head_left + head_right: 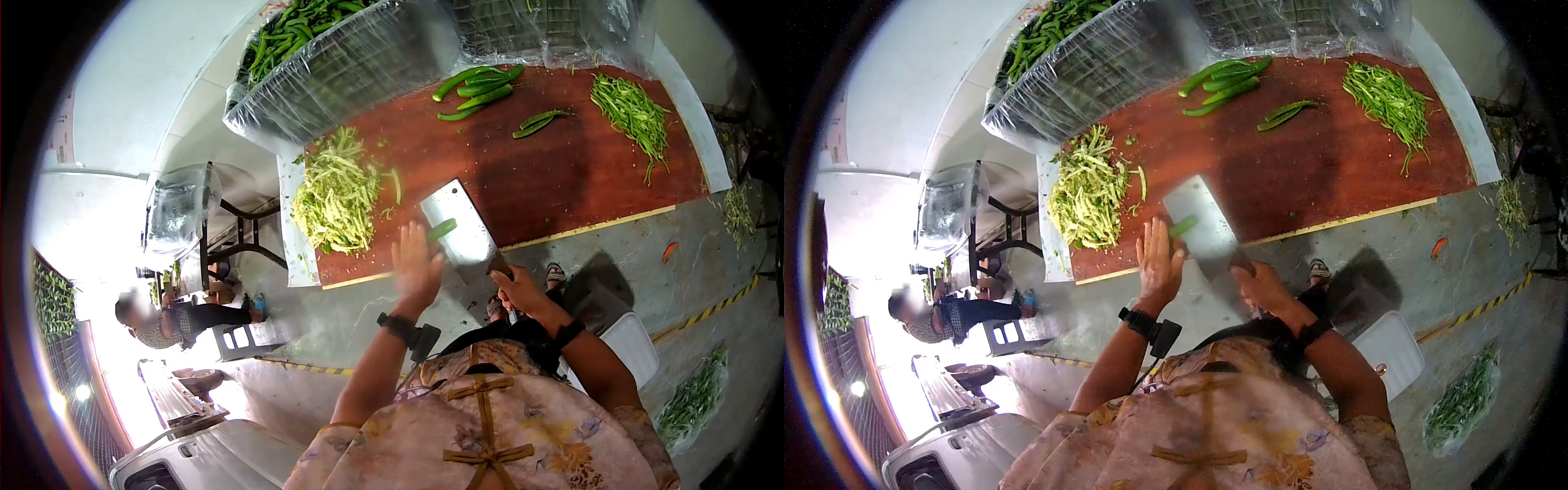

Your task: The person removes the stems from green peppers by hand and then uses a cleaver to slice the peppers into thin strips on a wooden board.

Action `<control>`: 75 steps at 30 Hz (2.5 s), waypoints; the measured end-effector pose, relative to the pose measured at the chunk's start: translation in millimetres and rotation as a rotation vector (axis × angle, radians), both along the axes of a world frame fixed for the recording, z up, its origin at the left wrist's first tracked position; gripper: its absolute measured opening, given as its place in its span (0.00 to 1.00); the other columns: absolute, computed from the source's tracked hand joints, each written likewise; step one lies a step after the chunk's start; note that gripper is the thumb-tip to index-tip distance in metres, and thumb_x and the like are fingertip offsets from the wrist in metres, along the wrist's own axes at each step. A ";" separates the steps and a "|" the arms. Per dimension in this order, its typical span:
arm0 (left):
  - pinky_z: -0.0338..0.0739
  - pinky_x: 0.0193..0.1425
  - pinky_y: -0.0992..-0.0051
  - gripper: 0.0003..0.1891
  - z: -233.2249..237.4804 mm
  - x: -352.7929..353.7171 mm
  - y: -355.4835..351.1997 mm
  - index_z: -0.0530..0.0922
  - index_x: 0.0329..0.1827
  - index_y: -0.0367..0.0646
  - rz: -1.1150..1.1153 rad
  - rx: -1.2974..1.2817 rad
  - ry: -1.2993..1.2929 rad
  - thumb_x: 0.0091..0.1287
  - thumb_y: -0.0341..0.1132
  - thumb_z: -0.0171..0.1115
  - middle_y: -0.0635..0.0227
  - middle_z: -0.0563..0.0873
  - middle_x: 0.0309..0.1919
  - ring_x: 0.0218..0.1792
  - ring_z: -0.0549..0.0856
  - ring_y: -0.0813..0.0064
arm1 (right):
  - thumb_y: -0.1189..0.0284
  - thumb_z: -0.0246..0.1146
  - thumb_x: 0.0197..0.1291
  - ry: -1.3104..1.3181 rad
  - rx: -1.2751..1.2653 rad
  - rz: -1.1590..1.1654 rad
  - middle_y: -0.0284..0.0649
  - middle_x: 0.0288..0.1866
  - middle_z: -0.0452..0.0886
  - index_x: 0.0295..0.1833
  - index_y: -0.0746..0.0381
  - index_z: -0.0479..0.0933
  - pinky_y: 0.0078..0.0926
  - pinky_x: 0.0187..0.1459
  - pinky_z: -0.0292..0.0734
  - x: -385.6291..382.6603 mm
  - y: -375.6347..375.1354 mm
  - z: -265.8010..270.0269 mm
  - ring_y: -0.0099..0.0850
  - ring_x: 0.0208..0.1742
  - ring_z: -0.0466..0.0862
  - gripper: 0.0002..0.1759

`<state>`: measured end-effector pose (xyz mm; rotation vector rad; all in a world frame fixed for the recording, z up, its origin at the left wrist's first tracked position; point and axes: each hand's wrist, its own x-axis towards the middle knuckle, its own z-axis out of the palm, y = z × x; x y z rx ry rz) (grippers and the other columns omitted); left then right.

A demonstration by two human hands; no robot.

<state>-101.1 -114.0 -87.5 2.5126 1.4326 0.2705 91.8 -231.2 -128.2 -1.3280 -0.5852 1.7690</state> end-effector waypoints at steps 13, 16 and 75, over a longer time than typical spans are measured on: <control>0.46 0.74 0.51 0.36 0.1 -5.6 0.8 0.56 0.71 0.32 -0.050 0.037 0.053 0.66 0.45 0.54 0.49 0.56 0.72 0.74 0.52 0.51 | 0.60 0.55 0.68 -0.027 0.013 0.070 0.31 0.18 0.68 0.39 0.63 0.70 0.23 0.17 0.64 -7.9 -5.8 0.2 0.19 0.15 0.67 0.16; 0.46 0.74 0.50 0.35 0.8 -4.8 0.8 0.56 0.71 0.31 -0.052 0.037 0.048 0.66 0.45 0.53 0.48 0.57 0.72 0.74 0.52 0.51 | 0.60 0.56 0.68 -0.003 -0.001 0.071 0.32 0.20 0.70 0.41 0.64 0.70 0.22 0.17 0.65 -21.3 6.8 -2.2 0.19 0.15 0.68 0.16; 0.71 0.57 0.58 0.18 25.3 -16.5 26.0 0.80 0.49 0.42 0.073 0.066 -0.199 0.55 0.35 0.66 0.55 0.80 0.51 0.54 0.77 0.53 | 0.69 0.57 0.55 -1.007 0.442 0.157 0.54 0.33 0.81 0.59 0.67 0.70 0.42 0.36 0.75 101.6 19.8 74.4 0.54 0.33 0.80 0.25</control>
